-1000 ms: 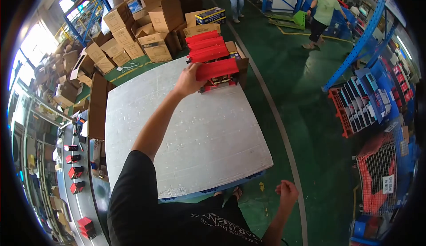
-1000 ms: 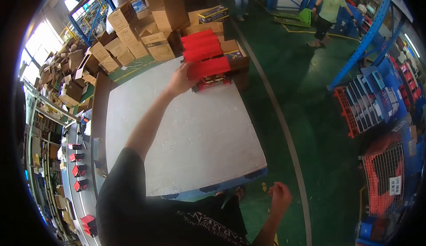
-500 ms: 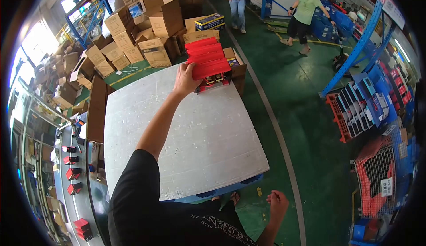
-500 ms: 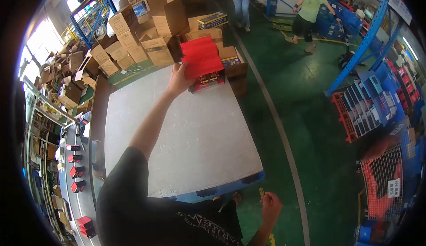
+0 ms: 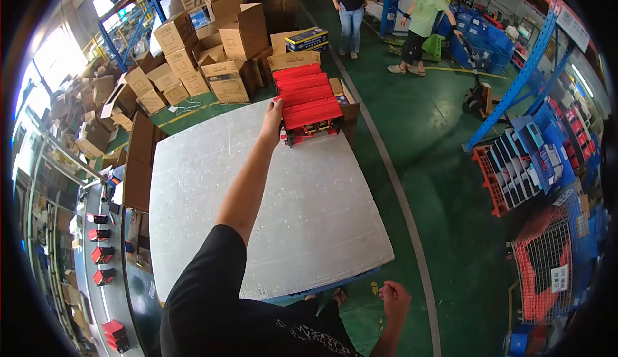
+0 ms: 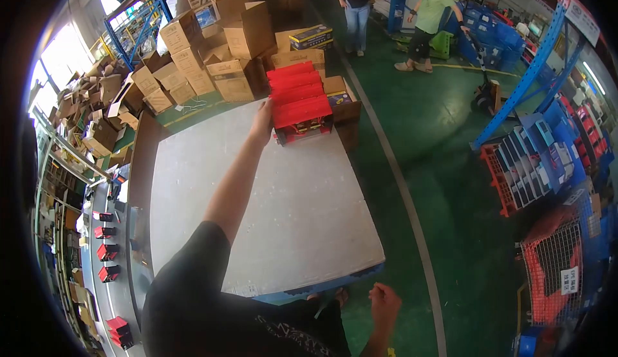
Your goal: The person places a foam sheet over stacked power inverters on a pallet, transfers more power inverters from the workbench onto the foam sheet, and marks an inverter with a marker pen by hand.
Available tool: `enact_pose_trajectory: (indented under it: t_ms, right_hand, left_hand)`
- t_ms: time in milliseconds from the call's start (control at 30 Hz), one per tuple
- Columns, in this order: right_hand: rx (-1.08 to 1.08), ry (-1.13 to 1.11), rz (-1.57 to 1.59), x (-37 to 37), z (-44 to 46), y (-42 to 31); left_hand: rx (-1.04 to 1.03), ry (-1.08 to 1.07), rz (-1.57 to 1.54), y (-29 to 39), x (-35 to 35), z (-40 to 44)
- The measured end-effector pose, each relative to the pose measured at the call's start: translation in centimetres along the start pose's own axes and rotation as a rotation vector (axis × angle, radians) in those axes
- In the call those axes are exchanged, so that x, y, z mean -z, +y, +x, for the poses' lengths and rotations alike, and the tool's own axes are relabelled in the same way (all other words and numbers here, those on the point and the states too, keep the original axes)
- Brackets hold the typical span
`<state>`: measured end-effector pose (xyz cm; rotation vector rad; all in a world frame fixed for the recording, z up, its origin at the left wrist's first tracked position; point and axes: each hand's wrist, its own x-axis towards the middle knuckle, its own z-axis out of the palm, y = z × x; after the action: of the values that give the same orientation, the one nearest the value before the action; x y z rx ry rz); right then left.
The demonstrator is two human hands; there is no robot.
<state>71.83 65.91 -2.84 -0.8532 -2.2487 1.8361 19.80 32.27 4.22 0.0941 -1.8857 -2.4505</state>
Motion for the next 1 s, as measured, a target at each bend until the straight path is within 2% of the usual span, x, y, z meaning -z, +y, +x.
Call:
enact_pose_trajectory:
  t_ms: [100, 200, 233, 400, 533, 633, 733, 800, 833, 933, 1000]
  right_hand:
    - [0.046, -0.068, -0.057, -1.4, 0.6, -0.7]
    - [0.208, -0.102, -0.208, -2.7, 1.8, -1.0]
    - [0.222, -0.102, -0.218, -3.2, 2.1, -0.8]
    - [0.357, -0.125, -0.324, -5.3, 2.7, -2.0]
    - [0.292, -0.149, -0.351, -5.5, 2.0, -4.0]
    - [0.285, -0.156, -0.343, -5.0, 0.9, -3.9]
    - [0.314, -0.138, -0.428, -3.0, 0.0, -1.3]
    - [0.318, -0.11, -0.454, -1.8, -0.9, 0.2]
    - [0.302, -0.097, -0.477, -1.2, -1.3, 0.7]
    - [0.256, -0.064, -0.527, 0.3, -2.9, 1.9]
    - [0.234, -0.034, -0.56, 1.2, -4.0, 2.0]
  left_hand:
    - [0.042, 0.086, 0.013, -0.6, 0.2, 0.7]
    - [0.023, 0.162, 0.047, -2.2, 0.3, 2.6]
    - [-0.003, 0.103, -0.028, -2.1, 0.4, 2.2]
    - [0.011, -0.023, 0.097, -1.7, 1.4, 3.1]
    - [-0.025, -0.086, 0.138, -2.2, 2.1, 4.0]
    - [-0.062, -0.062, -0.078, -1.6, 1.9, 1.8]
    - [-0.168, 0.104, -0.06, -2.0, 2.1, -3.3]
    - [-0.385, 0.092, 0.112, -7.1, 1.7, -3.9]
    - [-0.488, 0.087, 0.204, -7.4, 0.8, -5.0]
    - [-0.383, 0.032, 0.805, -5.5, 0.5, -6.7]
    - [-0.432, 0.031, 0.93, -5.1, 0.0, -6.3]
